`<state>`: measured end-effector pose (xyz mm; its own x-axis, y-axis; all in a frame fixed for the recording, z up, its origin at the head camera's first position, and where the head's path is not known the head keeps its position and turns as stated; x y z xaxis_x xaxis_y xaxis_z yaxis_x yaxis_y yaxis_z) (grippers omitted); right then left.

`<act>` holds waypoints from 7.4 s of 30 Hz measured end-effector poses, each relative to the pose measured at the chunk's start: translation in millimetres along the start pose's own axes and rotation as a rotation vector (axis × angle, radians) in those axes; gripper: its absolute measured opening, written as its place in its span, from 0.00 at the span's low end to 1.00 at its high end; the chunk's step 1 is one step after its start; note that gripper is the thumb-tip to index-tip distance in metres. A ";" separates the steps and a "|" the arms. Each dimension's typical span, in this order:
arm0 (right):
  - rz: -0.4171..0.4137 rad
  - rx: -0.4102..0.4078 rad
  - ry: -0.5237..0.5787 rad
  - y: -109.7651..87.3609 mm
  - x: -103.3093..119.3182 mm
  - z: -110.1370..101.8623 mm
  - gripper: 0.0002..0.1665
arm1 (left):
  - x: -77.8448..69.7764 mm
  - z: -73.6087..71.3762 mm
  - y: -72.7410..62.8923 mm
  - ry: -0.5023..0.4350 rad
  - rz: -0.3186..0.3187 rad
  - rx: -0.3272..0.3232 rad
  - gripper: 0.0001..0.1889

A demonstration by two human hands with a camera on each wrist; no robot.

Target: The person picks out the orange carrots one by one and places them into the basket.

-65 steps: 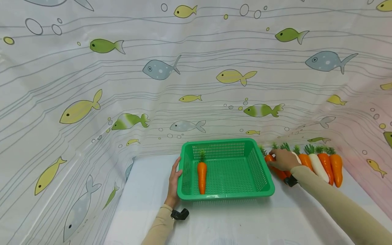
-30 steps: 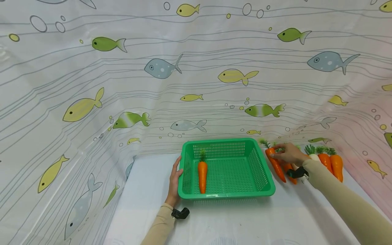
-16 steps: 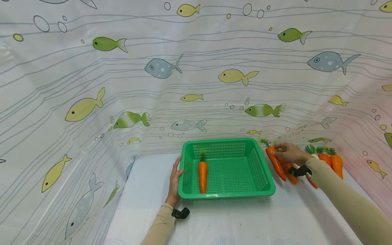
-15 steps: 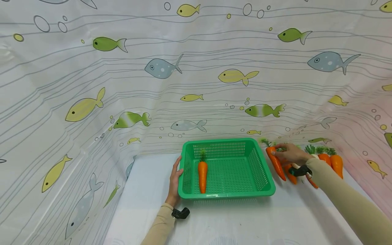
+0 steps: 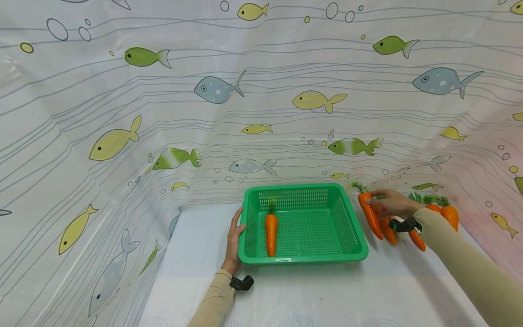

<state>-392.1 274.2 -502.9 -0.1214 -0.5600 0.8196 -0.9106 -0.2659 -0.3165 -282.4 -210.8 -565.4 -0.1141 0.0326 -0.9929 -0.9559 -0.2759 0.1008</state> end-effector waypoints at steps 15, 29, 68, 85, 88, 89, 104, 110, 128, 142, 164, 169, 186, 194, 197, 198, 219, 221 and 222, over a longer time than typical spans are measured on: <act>-0.041 -0.006 0.055 -0.9 16.9 -17.2 0.46 | -6.1 -0.2 0.9 0.003 0.006 -0.005 0.31; -0.034 0.028 0.205 -5.3 33.5 -11.0 0.48 | -4.6 0.3 -2.7 0.006 -0.008 -0.009 0.31; -0.156 0.191 0.348 20.9 94.4 75.7 0.42 | -2.6 -1.6 -3.5 0.004 -0.018 -0.010 0.31; -0.118 0.266 0.365 36.0 104.3 128.9 0.41 | -5.4 -3.3 -4.3 -0.005 -0.014 -0.018 0.31; -0.118 0.270 0.369 38.0 106.6 135.1 0.41 | -5.5 -1.8 -3.9 -0.011 -0.013 -0.010 0.31; -0.119 0.271 0.367 38.9 107.0 137.2 0.40 | -5.4 -1.3 -3.6 -0.013 -0.012 -0.007 0.31; -0.063 0.266 0.432 54.9 102.1 175.7 0.41 | -2.5 -1.2 -1.2 0.000 -0.018 -0.009 0.31; -0.050 0.287 0.438 59.5 99.0 191.7 0.41 | -0.4 0.1 -1.8 -0.003 -0.023 -0.005 0.31; 0.034 0.302 0.398 70.1 93.4 220.7 0.39 | -4.3 1.1 -1.6 0.001 -0.006 -0.004 0.31; 0.086 0.320 0.329 70.4 87.6 238.6 0.37 | -2.6 0.6 -1.8 0.002 -0.012 -0.005 0.30; 0.078 0.241 0.261 75.0 94.9 250.0 0.28 | -5.2 2.1 -0.9 -0.016 -0.010 -0.001 0.30; 0.054 0.199 0.214 75.8 98.7 250.1 0.30 | -5.0 1.6 -1.1 -0.017 -0.010 -0.008 0.31; 0.047 0.149 0.210 82.6 106.8 254.2 0.33 | -7.5 2.0 0.6 -0.025 -0.013 -0.008 0.31; 0.037 0.142 0.205 80.7 109.6 255.1 0.33 | -6.6 0.4 0.8 -0.029 -0.015 -0.019 0.31; 0.028 0.134 0.182 80.3 109.1 255.8 0.33 | -5.3 0.5 0.4 -0.028 -0.016 -0.018 0.31; 0.025 0.133 0.175 80.3 109.0 256.2 0.32 | -4.8 0.5 0.3 -0.027 -0.016 -0.017 0.31; 0.005 0.164 0.127 69.0 112.2 257.2 0.38 | -1.9 1.2 -1.8 -0.022 -0.017 -0.014 0.31; -0.001 0.153 0.103 67.5 113.0 255.8 0.38 | -1.5 0.9 -1.8 -0.021 -0.018 -0.015 0.31; -0.009 0.146 0.089 67.0 113.8 255.1 0.38 | -1.3 0.9 -1.7 -0.022 -0.018 -0.014 0.31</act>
<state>-366.2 -7.5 -552.7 -0.1537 -0.4869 0.8598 -0.8454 -0.3857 -0.3696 -280.9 -209.5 -564.2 -0.1028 0.0584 -0.9930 -0.9540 -0.2884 0.0818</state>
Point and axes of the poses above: each hand's wrist, its own y-axis towards the middle knuckle, its own z-axis out of the palm, x = y × z, the point moved 8 cm from there along y, towards the middle knuckle, and after that the axes turned 12 degrees about -x, right-handed, at the moved point
